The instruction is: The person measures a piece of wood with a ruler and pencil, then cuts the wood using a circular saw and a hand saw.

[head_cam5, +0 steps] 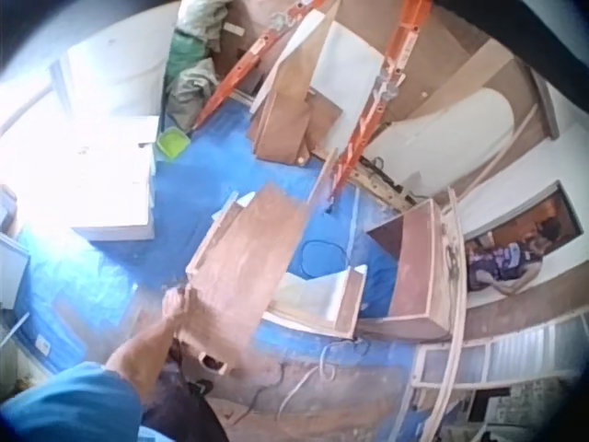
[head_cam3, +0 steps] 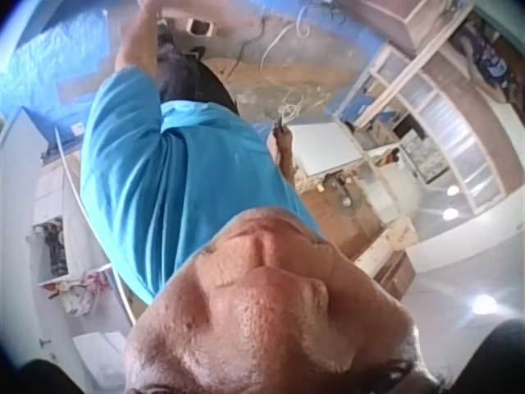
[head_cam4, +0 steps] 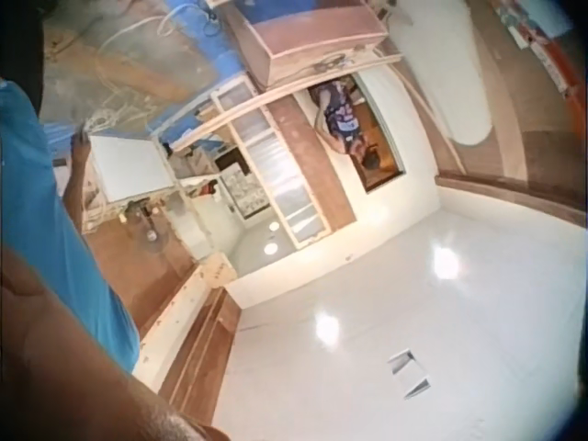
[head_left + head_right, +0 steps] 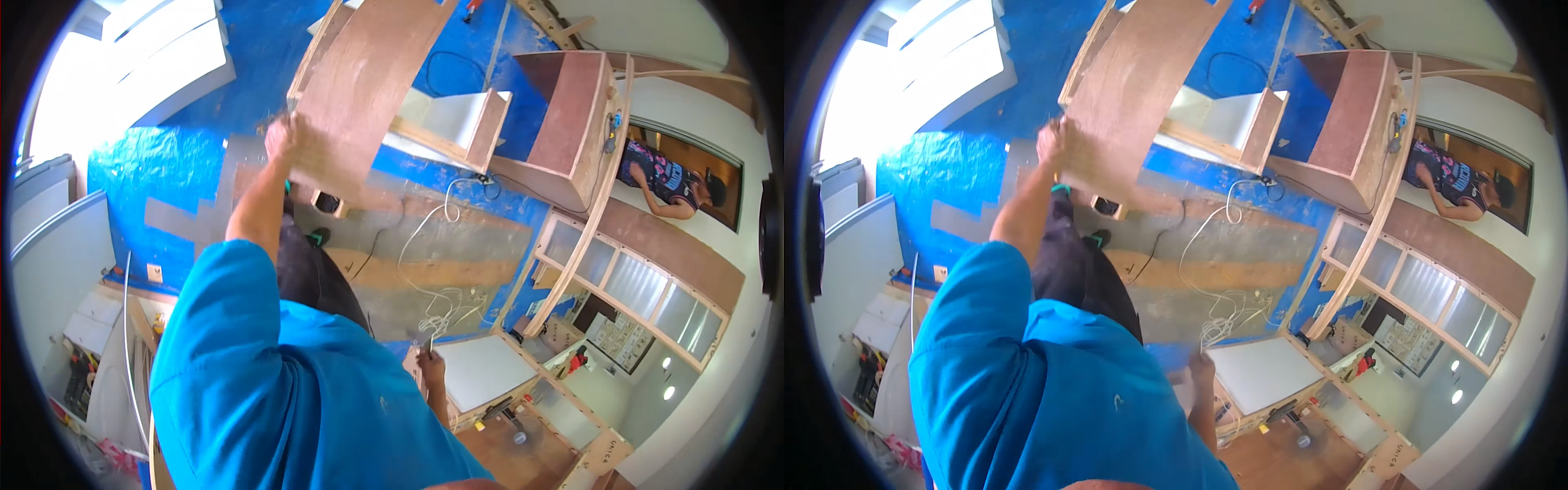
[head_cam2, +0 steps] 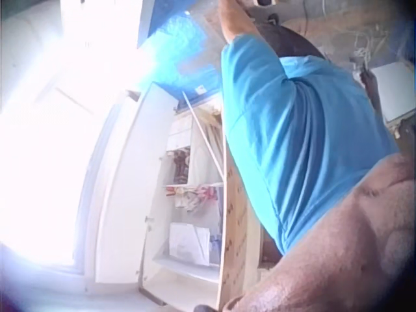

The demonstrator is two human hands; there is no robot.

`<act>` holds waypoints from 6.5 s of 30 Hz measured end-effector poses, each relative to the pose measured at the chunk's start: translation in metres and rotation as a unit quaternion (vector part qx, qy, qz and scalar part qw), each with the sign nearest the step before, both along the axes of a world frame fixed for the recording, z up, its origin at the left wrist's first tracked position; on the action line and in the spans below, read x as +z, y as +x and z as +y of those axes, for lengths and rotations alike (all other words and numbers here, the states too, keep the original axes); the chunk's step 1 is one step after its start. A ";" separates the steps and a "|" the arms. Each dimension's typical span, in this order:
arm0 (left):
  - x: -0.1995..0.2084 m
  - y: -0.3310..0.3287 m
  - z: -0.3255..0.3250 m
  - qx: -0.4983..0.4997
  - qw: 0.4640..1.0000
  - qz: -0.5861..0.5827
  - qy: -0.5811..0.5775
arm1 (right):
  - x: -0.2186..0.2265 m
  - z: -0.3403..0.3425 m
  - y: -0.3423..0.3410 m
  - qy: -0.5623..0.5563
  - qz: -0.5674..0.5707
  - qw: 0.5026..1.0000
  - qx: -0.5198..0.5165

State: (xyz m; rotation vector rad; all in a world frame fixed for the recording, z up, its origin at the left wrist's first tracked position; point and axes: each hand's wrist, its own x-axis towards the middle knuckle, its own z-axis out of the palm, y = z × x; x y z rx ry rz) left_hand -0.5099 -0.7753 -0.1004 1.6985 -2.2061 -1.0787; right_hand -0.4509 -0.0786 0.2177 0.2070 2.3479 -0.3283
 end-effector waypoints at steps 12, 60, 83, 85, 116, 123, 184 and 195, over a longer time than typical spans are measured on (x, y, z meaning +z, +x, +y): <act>0.010 0.005 -0.135 -0.159 0.980 -0.103 0.068 | -0.044 -0.065 -0.043 -0.119 -0.040 0.985 -0.121; 0.156 0.110 0.137 -0.528 0.770 -0.155 0.322 | -0.228 0.055 0.209 -0.040 0.138 0.973 -0.179; 0.150 0.046 0.420 -0.832 0.408 -0.301 0.226 | -0.057 -0.088 0.661 0.127 0.356 0.293 -0.878; 0.188 0.130 0.472 -0.855 0.359 -0.301 0.223 | -0.040 -0.077 0.743 0.211 0.315 0.252 -0.890; 0.227 0.856 0.936 -0.966 -0.102 0.200 0.131 | -0.110 0.044 1.251 0.387 0.305 0.240 -0.836; 0.083 0.403 0.650 -0.873 0.408 -0.029 -0.265 | -0.025 0.191 1.083 0.260 0.615 0.325 -0.670; 0.127 0.172 0.775 -0.160 0.899 -0.021 0.408 | -0.267 0.738 -0.151 -0.203 0.162 0.955 -0.141; 0.087 0.078 0.748 -0.142 0.855 -0.184 0.463 | -0.274 0.571 -0.262 -0.214 -0.006 0.976 0.041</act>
